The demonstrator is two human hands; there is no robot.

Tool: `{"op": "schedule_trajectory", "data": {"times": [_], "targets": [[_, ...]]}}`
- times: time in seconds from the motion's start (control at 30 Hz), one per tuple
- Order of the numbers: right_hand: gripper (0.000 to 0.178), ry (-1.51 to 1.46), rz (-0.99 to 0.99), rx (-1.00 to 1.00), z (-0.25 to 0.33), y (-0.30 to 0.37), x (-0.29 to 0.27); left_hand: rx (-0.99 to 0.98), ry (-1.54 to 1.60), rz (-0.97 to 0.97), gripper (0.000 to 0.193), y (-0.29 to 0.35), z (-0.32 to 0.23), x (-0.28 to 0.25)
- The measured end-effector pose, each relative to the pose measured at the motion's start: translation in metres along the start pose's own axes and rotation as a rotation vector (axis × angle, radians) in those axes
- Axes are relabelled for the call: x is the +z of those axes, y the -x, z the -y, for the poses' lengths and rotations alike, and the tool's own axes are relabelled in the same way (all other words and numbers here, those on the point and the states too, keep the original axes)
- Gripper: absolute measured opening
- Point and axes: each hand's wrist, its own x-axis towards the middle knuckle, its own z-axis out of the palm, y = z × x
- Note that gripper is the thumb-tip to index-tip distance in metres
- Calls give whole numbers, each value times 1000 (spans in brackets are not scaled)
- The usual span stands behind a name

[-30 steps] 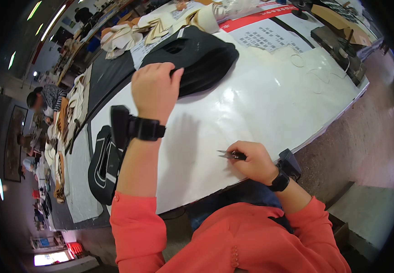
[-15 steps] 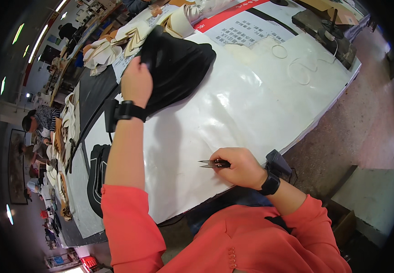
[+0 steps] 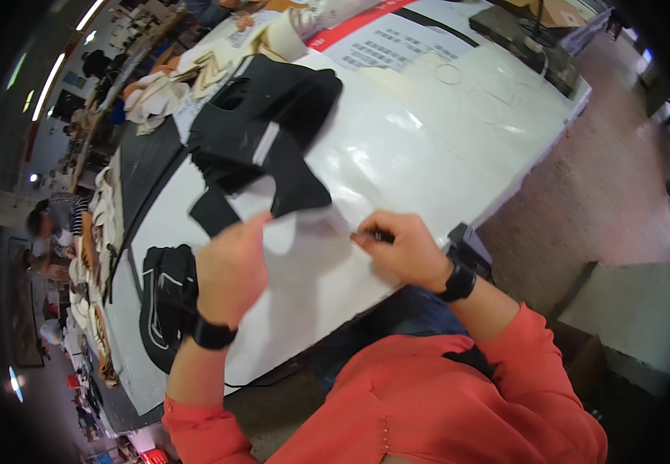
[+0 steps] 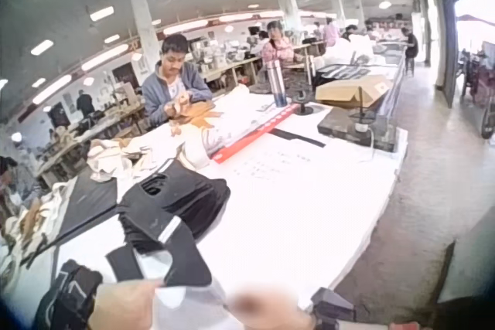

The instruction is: Trimming excess thread or fabric from shoe upper components using small snips.

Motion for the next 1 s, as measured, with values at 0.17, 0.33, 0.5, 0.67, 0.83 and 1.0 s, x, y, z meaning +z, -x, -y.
{"op": "schedule_trajectory", "data": {"times": [0.17, 0.33, 0.5, 0.67, 0.83, 1.0], "targets": [[35, 293, -221, -24, 9, -37, -62, 35, 109, 257, 29, 66, -46, 25], [35, 909, -467, 8, -7, -72, -163, 48, 232, 132, 26, 86, -70, 32], [16, 1128, -257, -225, -20, -83, -239, -67, 302, 114, 28, 105, -59, 27], [22, 1374, 95, -270, -9, -112, -232, -189, 183, 197, 38, 123, -51, 26], [22, 1572, 304, -208, -3, -131, -222, -248, 163, 276, 51, 133, -53, 31], [15, 1637, 472, -135, -1, -139, -222, -239, 257, 216, 51, 140, -56, 35]]}}
